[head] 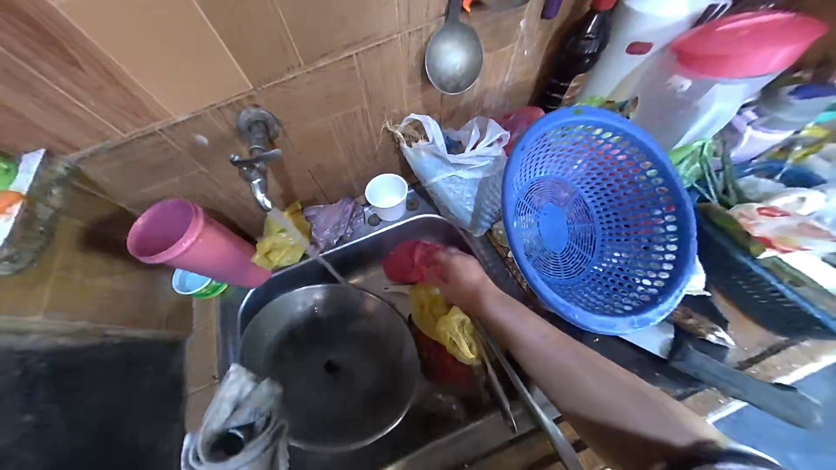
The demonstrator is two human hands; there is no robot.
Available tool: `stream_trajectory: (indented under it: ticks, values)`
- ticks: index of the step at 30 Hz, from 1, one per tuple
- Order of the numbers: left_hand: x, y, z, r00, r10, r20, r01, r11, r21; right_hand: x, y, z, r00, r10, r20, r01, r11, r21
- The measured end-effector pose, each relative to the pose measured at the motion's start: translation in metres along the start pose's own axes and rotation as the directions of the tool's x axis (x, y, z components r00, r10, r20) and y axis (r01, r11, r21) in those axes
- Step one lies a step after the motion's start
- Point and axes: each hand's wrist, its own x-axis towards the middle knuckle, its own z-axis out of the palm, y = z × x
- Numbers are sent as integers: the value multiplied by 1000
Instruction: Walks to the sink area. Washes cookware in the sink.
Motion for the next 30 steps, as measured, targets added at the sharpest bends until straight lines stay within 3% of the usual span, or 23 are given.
stream_trajectory:
  ticks: [2, 4, 5, 6, 9, 12, 14, 18, 23, 26, 30]
  values:
    - [12, 23, -8, 993, -99, 64, 99, 995, 7, -41, 2, 10, 958, 56, 282, -28, 994, -102]
    - [24, 44, -14, 978, -172, 119, 169, 985, 40, -71, 5, 42, 803, 97, 588, 29, 979, -200]
    - [27, 48, -14, 977, -163, 134, 158, 986, 51, -82, 5, 62, 738, 100, 668, 90, 966, -243]
    - [30, 49, -13, 982, -127, 137, 121, 991, 50, -91, 6, 83, 718, 88, 690, 158, 945, -285]
    - [37, 52, -8, 983, -130, 130, 124, 991, 51, -82, 35, 139, 744, -41, 667, 427, 797, -426]
    - [42, 60, -10, 954, -258, 155, 255, 966, 40, -55, 49, 141, 745, -34, 666, 482, 717, -503]
    - [45, 65, -14, 914, -360, 188, 359, 932, 40, -42, 43, 124, 780, -22, 626, 433, 741, -514]
    - [48, 60, -17, 928, -309, 209, 312, 950, 20, -13, 48, 81, 910, 0, 414, 267, 764, -587]
    - [52, 52, -15, 944, -267, 195, 282, 958, -51, 12, 52, 40, 934, 157, 321, 101, 746, -659]
    - [53, 55, -15, 949, -261, 176, 275, 960, -57, 12, 55, 21, 959, 172, 224, 15, 760, -649]
    - [54, 61, -14, 947, -276, 162, 287, 956, -52, -3, 55, 0, 963, 164, 215, 29, 729, -684]
